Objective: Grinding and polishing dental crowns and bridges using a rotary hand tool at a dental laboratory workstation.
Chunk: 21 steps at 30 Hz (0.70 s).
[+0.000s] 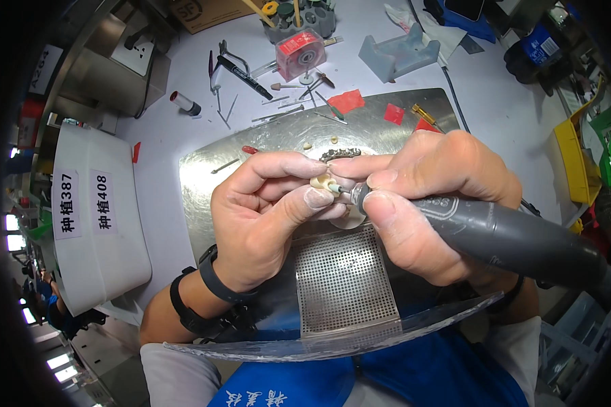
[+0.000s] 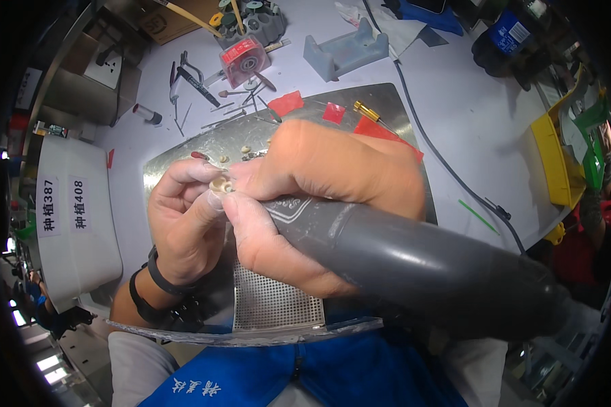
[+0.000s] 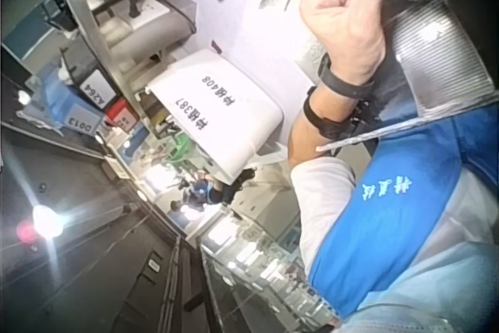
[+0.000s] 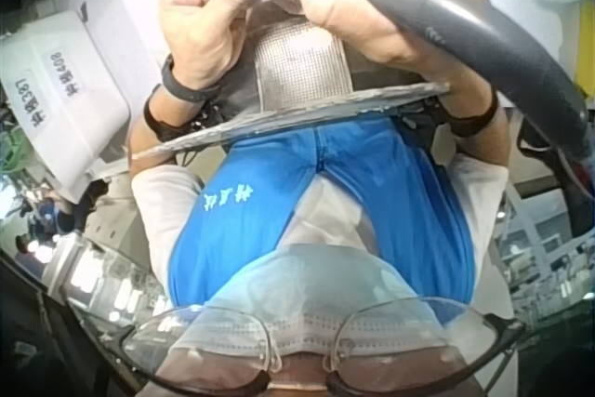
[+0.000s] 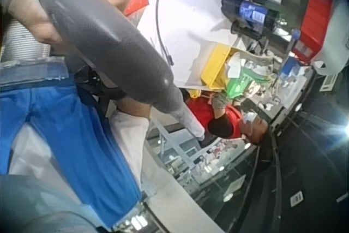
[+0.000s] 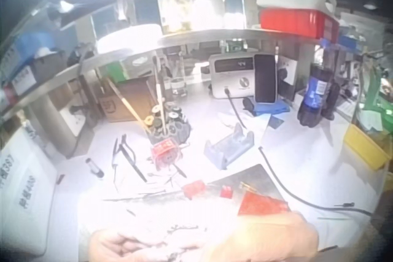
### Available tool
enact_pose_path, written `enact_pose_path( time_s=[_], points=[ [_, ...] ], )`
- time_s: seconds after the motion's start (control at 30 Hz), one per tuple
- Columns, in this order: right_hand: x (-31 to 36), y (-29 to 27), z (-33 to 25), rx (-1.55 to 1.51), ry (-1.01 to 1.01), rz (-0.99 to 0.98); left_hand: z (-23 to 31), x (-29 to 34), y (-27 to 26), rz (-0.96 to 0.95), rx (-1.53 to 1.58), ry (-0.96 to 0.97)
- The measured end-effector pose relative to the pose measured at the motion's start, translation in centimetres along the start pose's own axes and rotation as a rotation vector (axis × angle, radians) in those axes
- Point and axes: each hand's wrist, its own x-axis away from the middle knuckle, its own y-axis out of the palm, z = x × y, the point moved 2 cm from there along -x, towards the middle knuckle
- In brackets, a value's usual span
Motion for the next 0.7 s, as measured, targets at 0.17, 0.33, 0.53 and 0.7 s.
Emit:
enact_pose_path(
  time_s=[0.17,0.33,0.53,0.7],
  points=[
    [0.17,-0.07,0.1,0.036,-0.002,-0.001,-0.1,0.11,-0.04,0.004,-0.011,-0.004],
    [0.1,0.06,-0.01,-0.002,0.055,-0.008,0.01,0.28,-0.12,0.008,-0.086,0.029],
    [0.09,0.19,0.07,-0.003,0.032,0.012,0.07,0.1,0.0,-0.02,-0.192,0.082],
    [0.15,0.24,0.05,0.001,0.039,0.018,0.1,0.18,-0.14,-0.024,-0.219,0.09]
  ],
)
